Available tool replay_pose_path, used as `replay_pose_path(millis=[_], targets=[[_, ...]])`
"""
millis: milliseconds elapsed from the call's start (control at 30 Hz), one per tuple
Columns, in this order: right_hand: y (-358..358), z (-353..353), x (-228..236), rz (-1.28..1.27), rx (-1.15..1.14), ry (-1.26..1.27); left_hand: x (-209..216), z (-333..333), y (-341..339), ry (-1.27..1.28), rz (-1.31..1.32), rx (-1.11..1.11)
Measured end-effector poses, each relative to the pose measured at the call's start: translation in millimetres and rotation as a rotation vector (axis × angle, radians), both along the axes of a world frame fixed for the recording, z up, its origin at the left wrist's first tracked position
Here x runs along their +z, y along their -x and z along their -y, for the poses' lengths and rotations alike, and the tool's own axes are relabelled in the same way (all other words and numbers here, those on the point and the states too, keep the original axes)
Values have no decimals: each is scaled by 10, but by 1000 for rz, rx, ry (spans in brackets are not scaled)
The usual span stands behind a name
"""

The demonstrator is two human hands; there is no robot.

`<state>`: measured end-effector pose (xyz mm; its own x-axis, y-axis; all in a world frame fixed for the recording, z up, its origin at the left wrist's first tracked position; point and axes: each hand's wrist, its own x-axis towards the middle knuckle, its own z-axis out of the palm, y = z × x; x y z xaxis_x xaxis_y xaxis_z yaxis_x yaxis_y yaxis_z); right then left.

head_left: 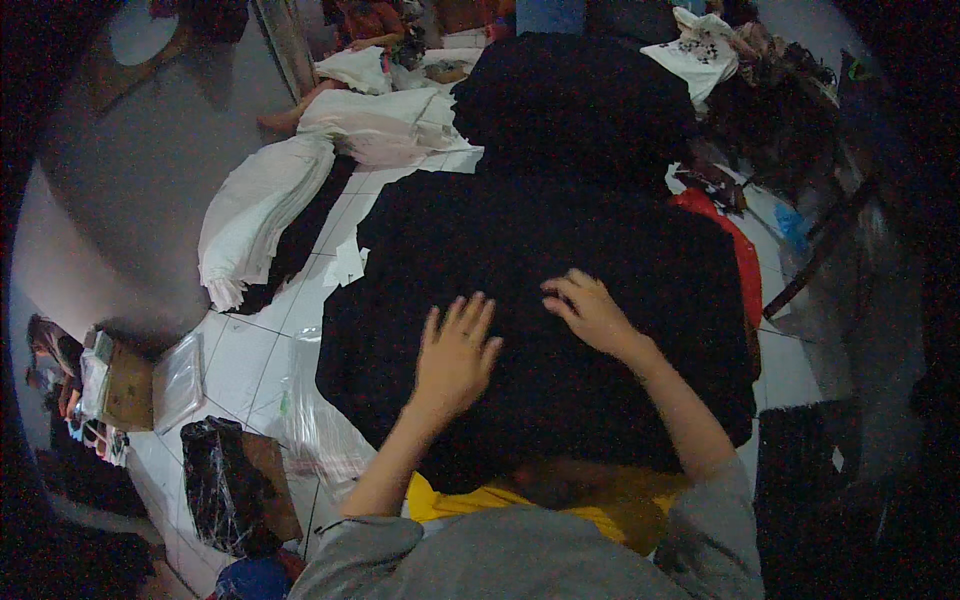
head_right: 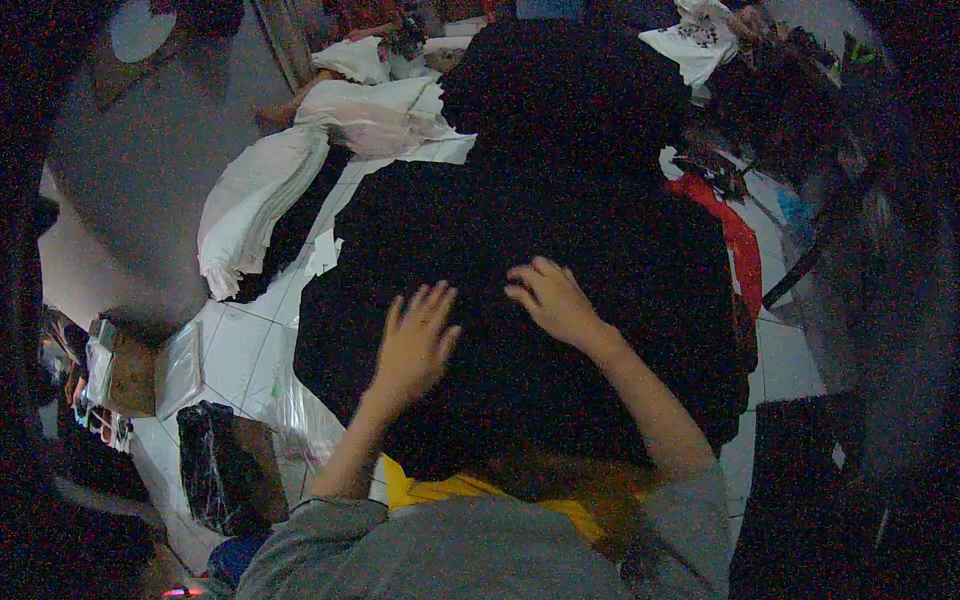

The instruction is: The person folds black and white t-shirts and places them into clear plastic bags. They smooth each shirt, fold it neatly, and slide it into a bag before setting the packaged item aside.

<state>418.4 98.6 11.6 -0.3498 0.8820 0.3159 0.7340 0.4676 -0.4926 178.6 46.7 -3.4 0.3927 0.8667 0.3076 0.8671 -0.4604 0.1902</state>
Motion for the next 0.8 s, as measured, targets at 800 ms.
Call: replay_pose_path(millis=[800], targets=[[426, 441, -130, 20, 567, -315, 29, -346, 1120, 523, 1552, 287]])
